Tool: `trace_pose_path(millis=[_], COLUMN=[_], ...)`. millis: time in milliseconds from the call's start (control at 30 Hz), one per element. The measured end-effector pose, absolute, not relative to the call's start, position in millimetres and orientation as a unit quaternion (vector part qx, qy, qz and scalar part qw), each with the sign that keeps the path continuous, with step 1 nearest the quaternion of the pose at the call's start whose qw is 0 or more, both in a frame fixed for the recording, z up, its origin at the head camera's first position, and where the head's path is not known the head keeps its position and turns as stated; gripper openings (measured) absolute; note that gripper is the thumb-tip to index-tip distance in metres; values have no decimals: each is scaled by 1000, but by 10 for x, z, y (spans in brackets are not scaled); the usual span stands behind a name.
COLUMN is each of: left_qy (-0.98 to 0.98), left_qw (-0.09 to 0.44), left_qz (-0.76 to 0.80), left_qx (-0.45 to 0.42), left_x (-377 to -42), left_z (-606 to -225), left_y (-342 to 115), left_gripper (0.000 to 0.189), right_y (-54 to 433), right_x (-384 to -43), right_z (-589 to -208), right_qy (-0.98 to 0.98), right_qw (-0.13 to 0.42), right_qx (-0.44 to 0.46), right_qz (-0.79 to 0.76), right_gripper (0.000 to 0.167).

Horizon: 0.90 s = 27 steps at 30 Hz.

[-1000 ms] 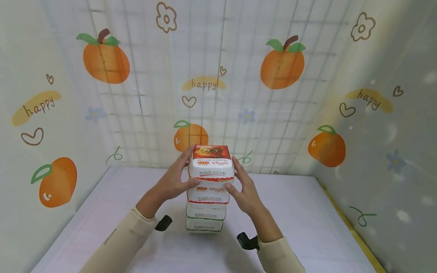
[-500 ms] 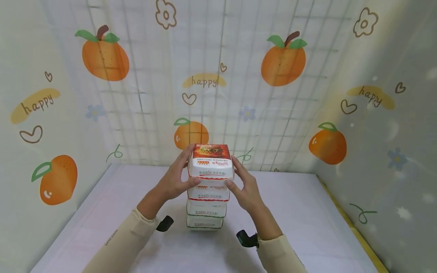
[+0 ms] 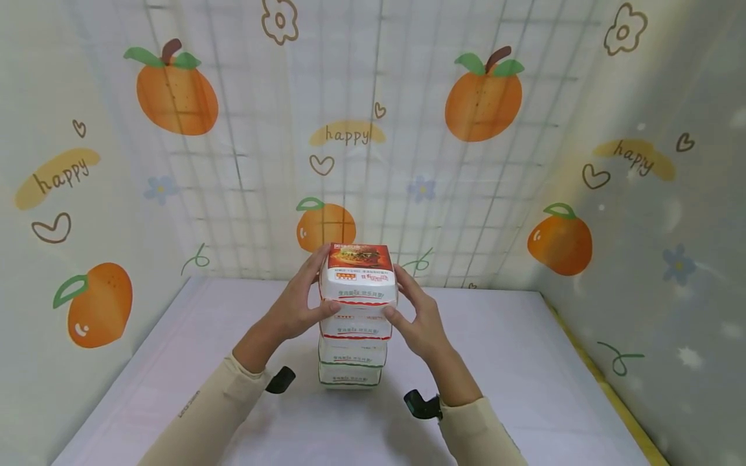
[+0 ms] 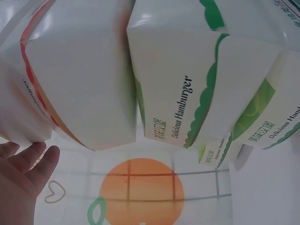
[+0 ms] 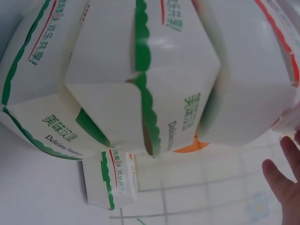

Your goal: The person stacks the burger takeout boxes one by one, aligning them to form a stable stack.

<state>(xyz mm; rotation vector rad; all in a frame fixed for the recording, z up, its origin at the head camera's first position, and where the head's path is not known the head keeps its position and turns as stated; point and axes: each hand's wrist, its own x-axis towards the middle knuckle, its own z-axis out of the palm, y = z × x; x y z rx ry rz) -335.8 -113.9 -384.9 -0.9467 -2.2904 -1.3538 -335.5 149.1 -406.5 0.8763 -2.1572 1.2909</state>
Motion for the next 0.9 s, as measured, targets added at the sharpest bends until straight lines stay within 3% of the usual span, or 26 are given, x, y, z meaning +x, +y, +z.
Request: trace_pose_path(millis=[900], left_qy=[-792], left_qw=[157], left_qz=[-485], left_qx=[-336], left_x=[-3404], left_z=[-3991], left_y=[-1167], left_gripper=[95], right_y=[1494], right_x=[-3344], right_z=[-4169], right_qy=[-800], right_qw=[209], right_qx=[299], right_qz=[476], right_gripper=[78])
